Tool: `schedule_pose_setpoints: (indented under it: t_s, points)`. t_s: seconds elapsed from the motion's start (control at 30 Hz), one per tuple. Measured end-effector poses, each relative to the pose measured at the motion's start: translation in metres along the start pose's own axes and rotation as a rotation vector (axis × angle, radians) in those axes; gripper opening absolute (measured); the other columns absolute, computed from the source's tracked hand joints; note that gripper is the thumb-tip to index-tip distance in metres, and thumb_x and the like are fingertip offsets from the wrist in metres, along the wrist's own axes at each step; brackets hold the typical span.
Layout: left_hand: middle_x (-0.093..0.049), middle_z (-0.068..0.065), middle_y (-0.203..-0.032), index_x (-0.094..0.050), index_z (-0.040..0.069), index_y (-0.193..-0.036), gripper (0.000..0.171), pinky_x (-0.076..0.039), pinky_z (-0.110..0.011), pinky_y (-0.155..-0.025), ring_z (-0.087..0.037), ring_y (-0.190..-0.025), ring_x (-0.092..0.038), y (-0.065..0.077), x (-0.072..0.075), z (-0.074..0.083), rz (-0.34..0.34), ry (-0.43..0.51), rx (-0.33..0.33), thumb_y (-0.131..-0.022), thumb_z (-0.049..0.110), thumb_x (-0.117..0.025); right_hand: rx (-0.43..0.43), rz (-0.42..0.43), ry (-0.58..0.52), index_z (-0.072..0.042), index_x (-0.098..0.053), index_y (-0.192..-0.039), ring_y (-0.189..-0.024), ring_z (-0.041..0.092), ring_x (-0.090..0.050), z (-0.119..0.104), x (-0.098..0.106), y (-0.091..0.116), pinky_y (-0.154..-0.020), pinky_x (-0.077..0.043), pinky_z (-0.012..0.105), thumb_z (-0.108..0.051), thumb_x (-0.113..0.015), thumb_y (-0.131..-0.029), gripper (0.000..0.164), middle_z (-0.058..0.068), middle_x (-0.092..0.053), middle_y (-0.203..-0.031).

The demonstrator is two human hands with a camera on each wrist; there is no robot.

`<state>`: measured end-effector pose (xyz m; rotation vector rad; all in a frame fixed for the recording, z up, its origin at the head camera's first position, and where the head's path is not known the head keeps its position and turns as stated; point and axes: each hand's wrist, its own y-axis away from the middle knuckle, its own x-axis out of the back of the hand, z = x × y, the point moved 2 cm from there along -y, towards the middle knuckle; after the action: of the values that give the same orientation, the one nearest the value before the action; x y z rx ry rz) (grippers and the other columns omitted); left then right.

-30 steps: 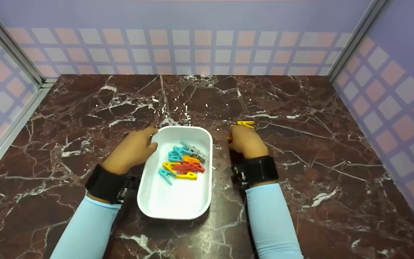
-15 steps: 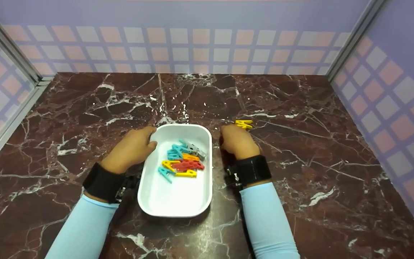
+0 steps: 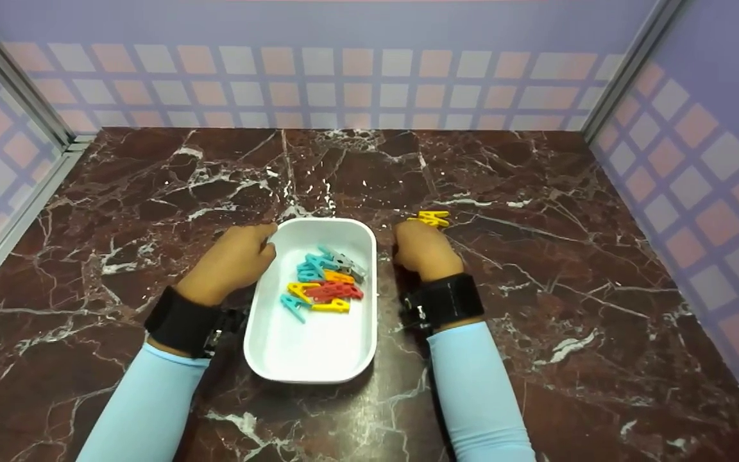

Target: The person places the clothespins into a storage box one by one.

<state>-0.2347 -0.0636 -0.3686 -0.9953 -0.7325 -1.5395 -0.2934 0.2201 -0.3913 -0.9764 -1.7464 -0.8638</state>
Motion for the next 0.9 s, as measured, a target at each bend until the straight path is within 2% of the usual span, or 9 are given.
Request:
schedule_pose_setpoints:
  t_s: [0.13, 0.33, 0.43, 0.6, 0.73, 0.9]
  points:
    - [-0.063, -0.023, -0.125, -0.058, -0.003, -0.134, 0.045, -0.045, -0.048, -0.099, -0.040, -0.115, -0.059, 0.002, 0.001, 0.000, 0.006, 0.003, 0.002, -0.091, 0.007, -0.046, 0.011, 0.026, -0.005, -0.005, -0.061, -0.081, -0.067, 0.025, -0.053, -0.005, 0.006, 0.004, -0.063, -0.045, 0.041, -0.006, -0.071, -0.079, 0.010, 0.007, -0.058, -0.074]
    - [-0.063, -0.023, -0.125, -0.059, -0.003, -0.134, 0.045, -0.046, -0.050, -0.097, -0.040, -0.114, -0.060, 0.001, 0.001, 0.001, 0.003, -0.008, 0.000, -0.092, 0.007, -0.047, 0.070, 0.089, -0.015, -0.006, -0.059, -0.075, -0.060, 0.021, -0.047, -0.020, 0.021, 0.014, -0.060, -0.040, 0.037, -0.008, -0.061, -0.089, 0.014, 0.003, -0.049, -0.065]
    - [-0.065, -0.023, -0.122, -0.060, -0.002, -0.131, 0.042, -0.047, -0.050, -0.096, -0.040, -0.112, -0.061, 0.002, 0.001, 0.001, 0.002, -0.015, 0.004, -0.092, 0.007, -0.048, 0.085, 0.107, -0.023, -0.004, -0.064, -0.079, -0.064, 0.023, -0.050, -0.028, 0.027, 0.020, -0.065, -0.043, 0.038, -0.007, -0.059, -0.090, 0.012, 0.005, -0.054, -0.069]
    - [-0.066, -0.023, -0.118, -0.062, -0.002, -0.129, 0.041, -0.048, -0.050, -0.094, -0.041, -0.109, -0.062, 0.001, 0.001, 0.001, 0.000, -0.018, 0.003, -0.091, 0.007, -0.048, 0.085, 0.135, -0.010, -0.003, -0.068, -0.087, -0.072, 0.026, -0.056, -0.039, 0.037, 0.029, -0.071, -0.047, 0.041, -0.006, -0.064, -0.086, 0.005, 0.008, -0.063, -0.079]
    - [-0.065, -0.023, -0.121, -0.060, -0.001, -0.132, 0.043, -0.047, -0.050, -0.095, -0.040, -0.111, -0.061, 0.001, 0.001, 0.001, -0.002, -0.018, 0.011, -0.092, 0.007, -0.048, 0.118, 0.158, 0.032, -0.004, -0.065, -0.083, -0.074, 0.027, -0.052, -0.052, 0.044, 0.034, -0.070, -0.044, 0.041, -0.006, -0.065, -0.086, 0.003, 0.008, -0.059, -0.077]
    - [-0.066, -0.023, -0.116, -0.063, -0.002, -0.126, 0.039, -0.048, -0.051, -0.092, -0.041, -0.107, -0.062, 0.001, 0.002, 0.001, 0.008, -0.026, 0.003, -0.091, 0.007, -0.048, 0.158, 0.150, 0.055, -0.004, -0.066, -0.094, -0.081, 0.025, -0.055, -0.078, 0.044, 0.039, -0.075, -0.047, 0.040, -0.011, -0.070, -0.090, 0.009, 0.008, -0.059, -0.088]
